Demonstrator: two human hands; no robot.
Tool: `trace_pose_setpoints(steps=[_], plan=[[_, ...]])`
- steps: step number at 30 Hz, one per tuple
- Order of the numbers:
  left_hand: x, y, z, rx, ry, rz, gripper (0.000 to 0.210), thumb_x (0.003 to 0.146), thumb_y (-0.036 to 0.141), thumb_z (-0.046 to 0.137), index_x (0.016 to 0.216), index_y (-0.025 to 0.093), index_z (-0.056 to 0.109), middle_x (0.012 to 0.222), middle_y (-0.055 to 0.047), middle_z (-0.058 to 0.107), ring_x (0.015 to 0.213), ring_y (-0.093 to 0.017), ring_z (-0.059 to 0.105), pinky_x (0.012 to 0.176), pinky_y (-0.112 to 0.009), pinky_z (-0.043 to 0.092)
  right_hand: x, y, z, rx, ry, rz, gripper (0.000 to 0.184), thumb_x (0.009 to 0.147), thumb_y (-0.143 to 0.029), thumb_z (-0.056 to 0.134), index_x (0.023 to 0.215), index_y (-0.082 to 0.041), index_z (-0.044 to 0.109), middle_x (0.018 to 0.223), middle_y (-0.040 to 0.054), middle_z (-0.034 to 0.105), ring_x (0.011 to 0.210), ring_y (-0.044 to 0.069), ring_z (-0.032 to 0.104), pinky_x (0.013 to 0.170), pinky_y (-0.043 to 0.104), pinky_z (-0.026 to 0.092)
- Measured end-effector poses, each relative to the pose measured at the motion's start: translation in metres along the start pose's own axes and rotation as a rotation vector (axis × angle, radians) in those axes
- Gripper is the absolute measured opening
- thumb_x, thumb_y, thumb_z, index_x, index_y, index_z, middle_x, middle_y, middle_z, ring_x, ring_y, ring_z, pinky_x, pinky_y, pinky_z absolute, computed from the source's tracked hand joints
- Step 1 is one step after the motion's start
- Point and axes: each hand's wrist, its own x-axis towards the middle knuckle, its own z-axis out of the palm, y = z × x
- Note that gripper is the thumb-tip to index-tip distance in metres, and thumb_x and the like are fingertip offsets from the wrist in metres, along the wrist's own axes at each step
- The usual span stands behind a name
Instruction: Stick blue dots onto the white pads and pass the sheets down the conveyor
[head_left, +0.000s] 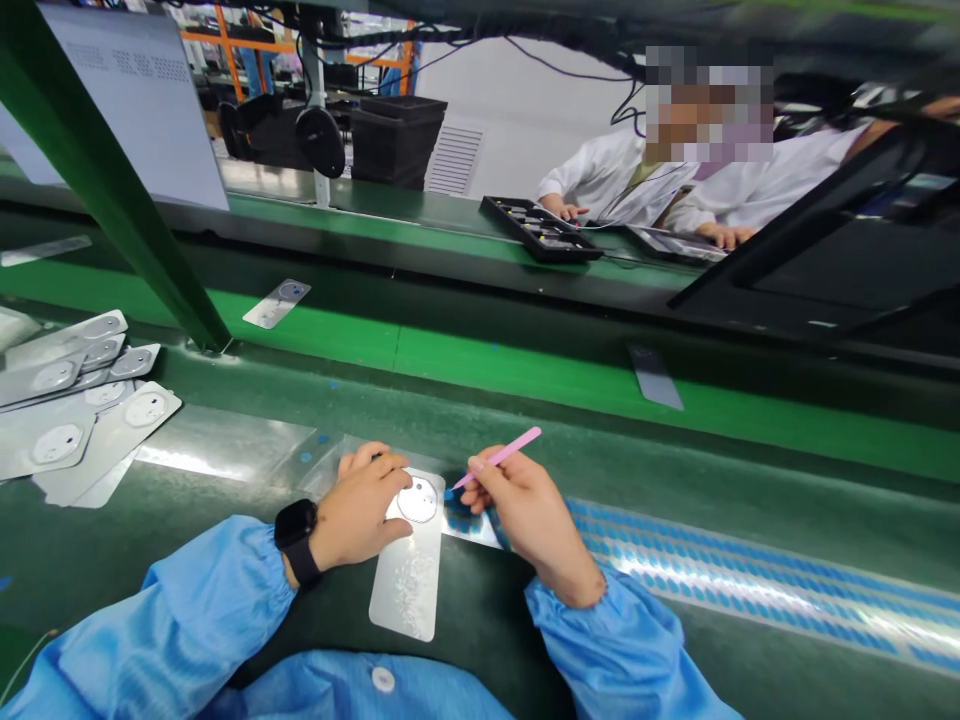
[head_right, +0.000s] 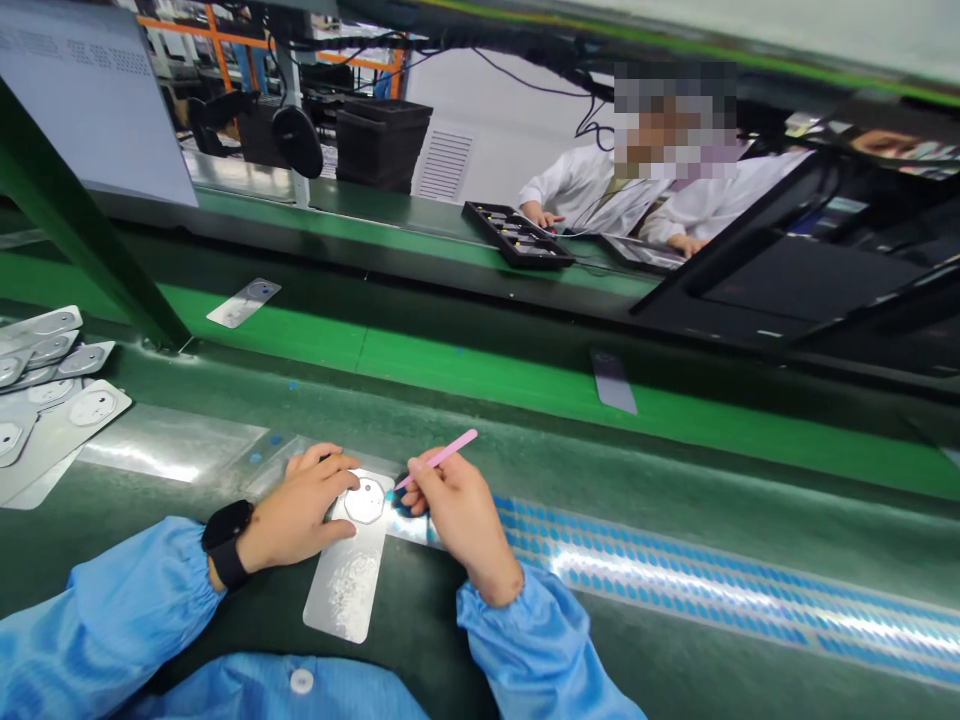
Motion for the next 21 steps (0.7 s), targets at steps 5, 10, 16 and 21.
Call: trace_pose_setpoints(steps=[5,10,16,21], plan=[[0.000,0.000,0.000,0.017,0.009,0.004,0.036,0.071,0.024,0.075,0.104,0.021,0.060,0.130,-0.006,0.056,0.127,-0.032,0.036,0.101,-0.051,0.032,-0.003,0.008,0.020,-0.067,-0.037,0.065,0.036,0.072,-0.054,0.065,0.068,-0.019,0.057,0.055,0.0023,0.063,0.045,0.014,0.058,0.043,0.025,0.048],[-0.001,-0.001,0.000,0.025,0.010,0.018,0.037,0.071,0.023,0.075,0.105,0.020,0.060,0.129,-0.007,0.056,0.126,-0.032,0.036,0.100,-0.052,0.033,0.005,0.013,0.021,-0.111,-0.024,0.117,0.030,0.075,-0.047,0.063,0.068,-0.019,0.057,0.056,0.0020,0.064,0.043,0.013,0.058,0.042,0.024,0.047],[-0.001,-0.002,0.003,0.025,0.031,0.031,0.038,0.070,0.023,0.077,0.103,0.020,0.059,0.128,-0.007,0.056,0.125,-0.033,0.036,0.099,-0.053,0.034,0.003,0.016,0.022,-0.082,-0.019,0.095,0.034,0.074,-0.051,0.064,0.067,-0.018,0.058,0.057,0.0032,0.065,0.045,0.014,0.058,0.042,0.024,0.047],[-0.001,-0.004,0.005,0.026,0.050,0.044,0.039,0.069,0.022,0.078,0.103,0.020,0.059,0.126,-0.008,0.056,0.125,-0.033,0.037,0.099,-0.055,0.034,0.000,0.016,0.022,-0.104,-0.006,0.073,0.035,0.074,-0.052,0.062,0.069,-0.018,0.058,0.058,0.0035,0.066,0.048,0.015,0.061,0.044,0.024,0.049]])
